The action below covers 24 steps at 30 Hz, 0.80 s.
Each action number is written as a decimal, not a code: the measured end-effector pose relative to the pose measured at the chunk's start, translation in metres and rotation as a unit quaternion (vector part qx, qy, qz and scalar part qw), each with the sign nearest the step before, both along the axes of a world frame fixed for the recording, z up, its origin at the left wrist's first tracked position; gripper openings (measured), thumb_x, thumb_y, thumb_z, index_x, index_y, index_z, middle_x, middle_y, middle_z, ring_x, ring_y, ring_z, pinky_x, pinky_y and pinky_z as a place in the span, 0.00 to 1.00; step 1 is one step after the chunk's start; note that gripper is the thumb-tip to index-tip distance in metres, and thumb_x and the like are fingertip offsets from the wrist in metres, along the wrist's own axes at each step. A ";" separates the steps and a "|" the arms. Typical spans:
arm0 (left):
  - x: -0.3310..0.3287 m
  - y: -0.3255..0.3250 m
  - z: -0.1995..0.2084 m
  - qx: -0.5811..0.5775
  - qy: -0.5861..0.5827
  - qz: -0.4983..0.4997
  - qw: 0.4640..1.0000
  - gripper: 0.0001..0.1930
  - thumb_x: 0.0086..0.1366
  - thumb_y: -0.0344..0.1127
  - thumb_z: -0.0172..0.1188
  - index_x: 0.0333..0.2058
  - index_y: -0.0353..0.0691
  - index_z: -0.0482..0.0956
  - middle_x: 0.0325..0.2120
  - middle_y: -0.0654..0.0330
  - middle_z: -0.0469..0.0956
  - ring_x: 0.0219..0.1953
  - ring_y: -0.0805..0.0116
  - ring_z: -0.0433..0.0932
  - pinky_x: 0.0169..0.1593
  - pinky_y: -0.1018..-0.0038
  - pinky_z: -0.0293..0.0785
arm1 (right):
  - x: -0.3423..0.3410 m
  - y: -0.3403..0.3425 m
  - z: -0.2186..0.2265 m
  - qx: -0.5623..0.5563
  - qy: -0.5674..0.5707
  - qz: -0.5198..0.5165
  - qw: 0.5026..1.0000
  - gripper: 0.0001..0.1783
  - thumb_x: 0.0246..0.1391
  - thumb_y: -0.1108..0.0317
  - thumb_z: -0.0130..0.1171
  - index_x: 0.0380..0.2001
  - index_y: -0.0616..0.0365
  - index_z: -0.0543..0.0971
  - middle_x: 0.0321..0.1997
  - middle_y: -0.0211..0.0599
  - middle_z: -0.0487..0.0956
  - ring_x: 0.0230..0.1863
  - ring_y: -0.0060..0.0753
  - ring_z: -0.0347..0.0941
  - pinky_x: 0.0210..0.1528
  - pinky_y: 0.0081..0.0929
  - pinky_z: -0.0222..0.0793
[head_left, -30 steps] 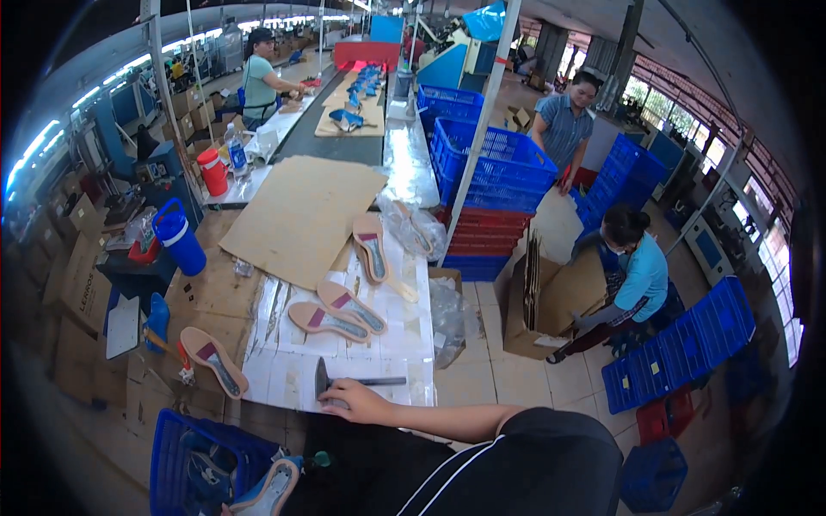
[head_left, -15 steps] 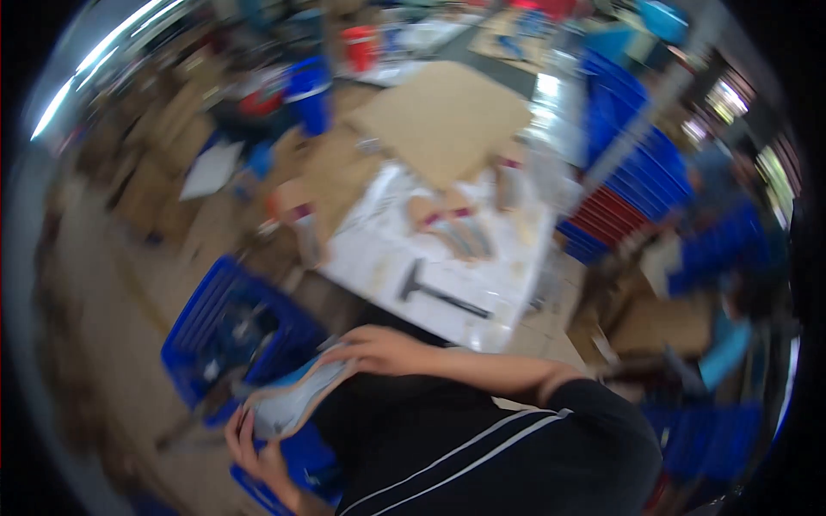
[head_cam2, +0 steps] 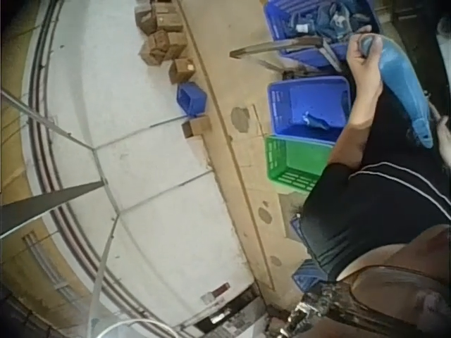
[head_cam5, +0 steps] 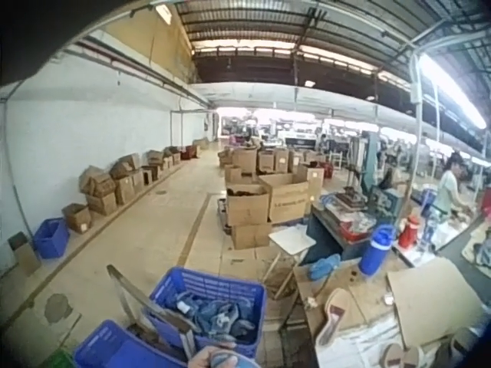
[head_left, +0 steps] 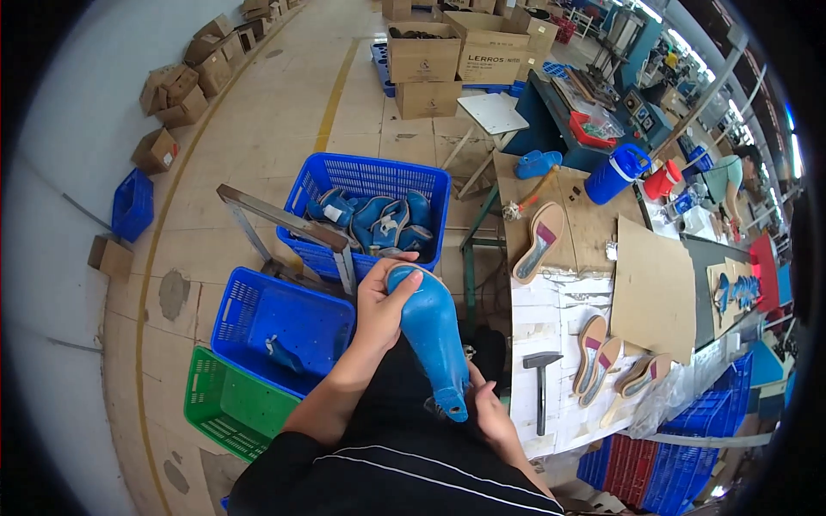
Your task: Hammering the sole onto a shoe last and organizing assembled components into crates.
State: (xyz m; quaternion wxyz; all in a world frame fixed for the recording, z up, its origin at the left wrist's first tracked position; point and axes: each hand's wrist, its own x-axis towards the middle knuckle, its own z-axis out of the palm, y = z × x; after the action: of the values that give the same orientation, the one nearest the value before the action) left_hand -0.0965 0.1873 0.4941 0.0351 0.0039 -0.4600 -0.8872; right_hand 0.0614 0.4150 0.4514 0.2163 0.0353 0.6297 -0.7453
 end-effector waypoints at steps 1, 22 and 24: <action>-0.002 0.001 -0.001 0.006 0.000 0.000 1.000 0.09 0.71 0.27 0.69 0.46 0.33 0.81 0.60 0.51 0.77 0.50 0.68 0.84 0.54 0.69 0.83 | 0.001 -0.007 0.006 0.022 0.128 -0.029 0.991 0.58 0.70 0.30 0.54 0.84 0.60 0.47 0.73 0.49 0.72 0.72 0.46 0.70 0.72 0.38 0.66; 0.090 -0.134 -0.343 -0.462 -0.312 0.177 0.811 0.21 0.69 0.50 0.69 0.47 0.36 0.88 0.44 0.43 0.87 0.50 0.43 0.85 0.55 0.56 0.81 | -0.337 -0.059 -0.125 0.126 -0.333 -0.006 0.935 0.30 0.64 0.37 0.68 0.58 0.44 0.78 0.52 0.36 0.84 0.54 0.48 0.81 0.56 0.70 0.76; 0.140 -0.165 -0.381 -0.465 -0.366 0.219 0.776 0.22 0.68 0.51 0.69 0.47 0.37 0.88 0.45 0.42 0.87 0.52 0.40 0.84 0.58 0.54 0.79 | -0.389 -0.078 -0.162 0.151 -0.298 -0.020 0.942 0.32 0.64 0.35 0.68 0.59 0.45 0.79 0.55 0.37 0.83 0.55 0.48 0.81 0.57 0.69 0.74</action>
State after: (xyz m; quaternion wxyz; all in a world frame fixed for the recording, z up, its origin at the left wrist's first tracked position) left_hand 0.0432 0.0227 0.1128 0.0553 0.4126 -0.7812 -0.4653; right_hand -0.3272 0.3370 0.2892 0.3714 0.3001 0.6407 -0.6012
